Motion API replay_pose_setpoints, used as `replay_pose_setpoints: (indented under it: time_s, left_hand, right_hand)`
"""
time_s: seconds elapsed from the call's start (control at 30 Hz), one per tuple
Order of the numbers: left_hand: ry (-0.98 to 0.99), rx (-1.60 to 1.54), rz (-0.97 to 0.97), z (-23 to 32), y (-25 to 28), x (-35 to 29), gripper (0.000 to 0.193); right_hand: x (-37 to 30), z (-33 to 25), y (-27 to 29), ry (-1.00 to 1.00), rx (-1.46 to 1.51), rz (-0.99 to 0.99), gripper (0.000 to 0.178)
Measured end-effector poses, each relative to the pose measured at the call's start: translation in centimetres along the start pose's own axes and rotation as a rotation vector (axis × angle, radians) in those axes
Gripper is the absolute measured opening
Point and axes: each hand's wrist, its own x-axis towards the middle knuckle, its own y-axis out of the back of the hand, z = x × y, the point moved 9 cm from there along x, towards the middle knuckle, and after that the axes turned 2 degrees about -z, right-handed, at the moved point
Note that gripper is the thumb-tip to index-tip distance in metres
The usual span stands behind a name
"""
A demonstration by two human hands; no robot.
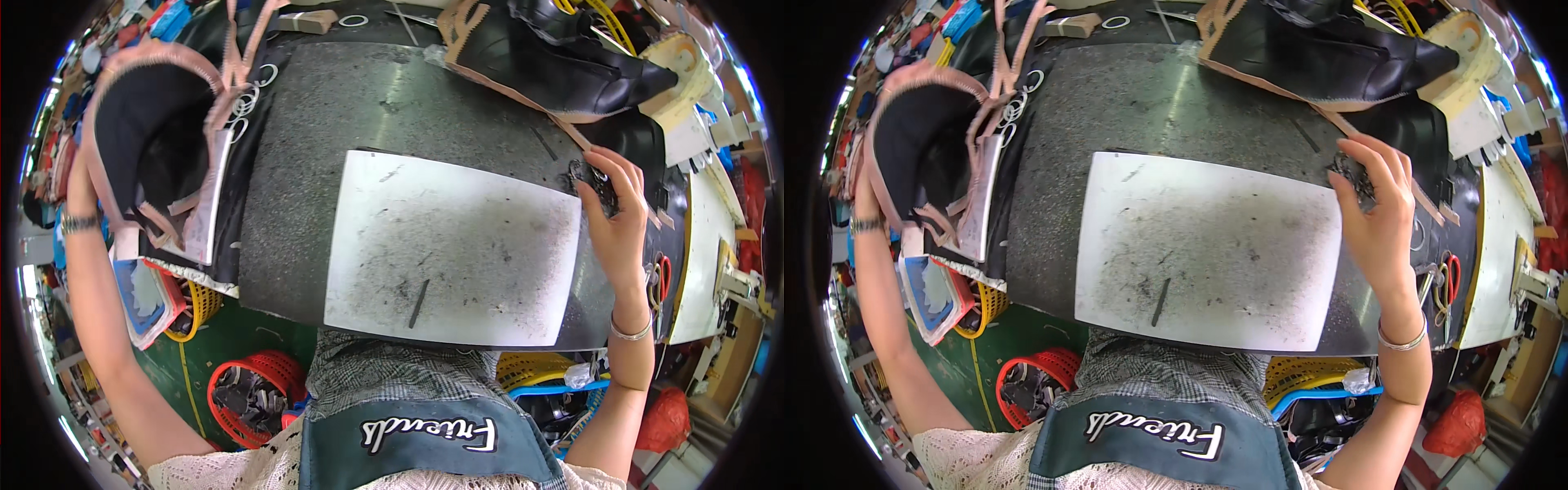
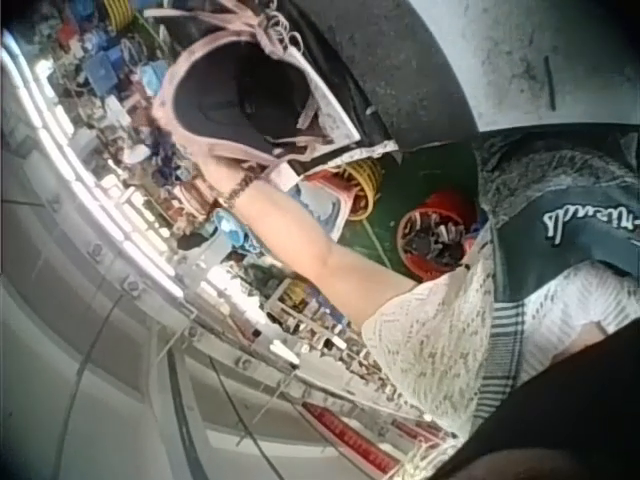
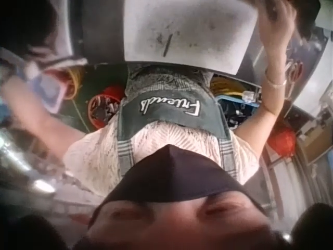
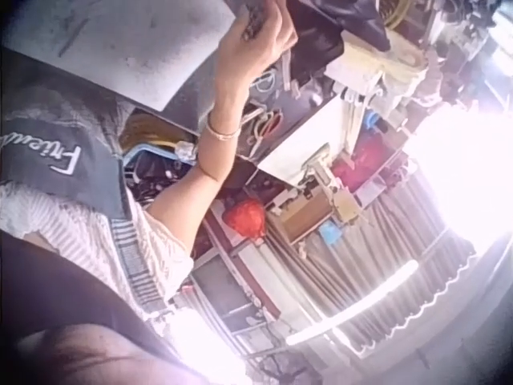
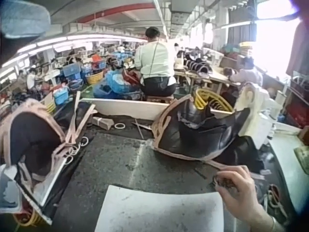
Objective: The person is punching holes and setting rivets into leather shoe uppers using a hammer and a punch tool, and removing masking tape from the leather.
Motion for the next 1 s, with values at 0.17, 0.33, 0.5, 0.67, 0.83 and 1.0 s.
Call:
replay_pose_setpoints:
  time_s: [0.17, 0.33, 0.5, 0.67, 0.83, 1.0]
  left_hand:
    - [0.205, 1.4, -0.379, -9.1, -13.8, -5.7, 0.075]
    - [0.383, 1.44, -0.458, -9.8, -11.0, -5.6, 0.087]
    - [-0.213, 1.225, -0.213, 3.8, -22.2, 6.4, 0.082]
    - [-0.459, 0.986, -0.126, 4.5, -38.1, 13.3, 0.076]
    - [-0.617, 0.411, 0.211, 11.2, -32.8, 14.4, 0.017]
    - [-0.86, 0.649, -0.177, 21.9, -31.0, 1.3, 0.025]
  right_hand:
    - [-3.5, 6.6, -0.7, -0.214, -0.025, -0.19, 0.043]
    - [-4.8, 8.3, -1.7, -0.225, 0.001, -0.186, 0.039]
    - [-6.1, 10.3, -0.6, -0.299, -0.003, -0.124, 0.025]
    - [-4.4, 6.9, 0.0, -0.139, -0.101, 0.044, 0.015]
    - [-6.2, 11.2, 0.7, -0.48, 0.464, 0.129, 0.021]
    - [-8.0, 13.1, 0.8, -0.636, 0.812, 0.149, 0.018]
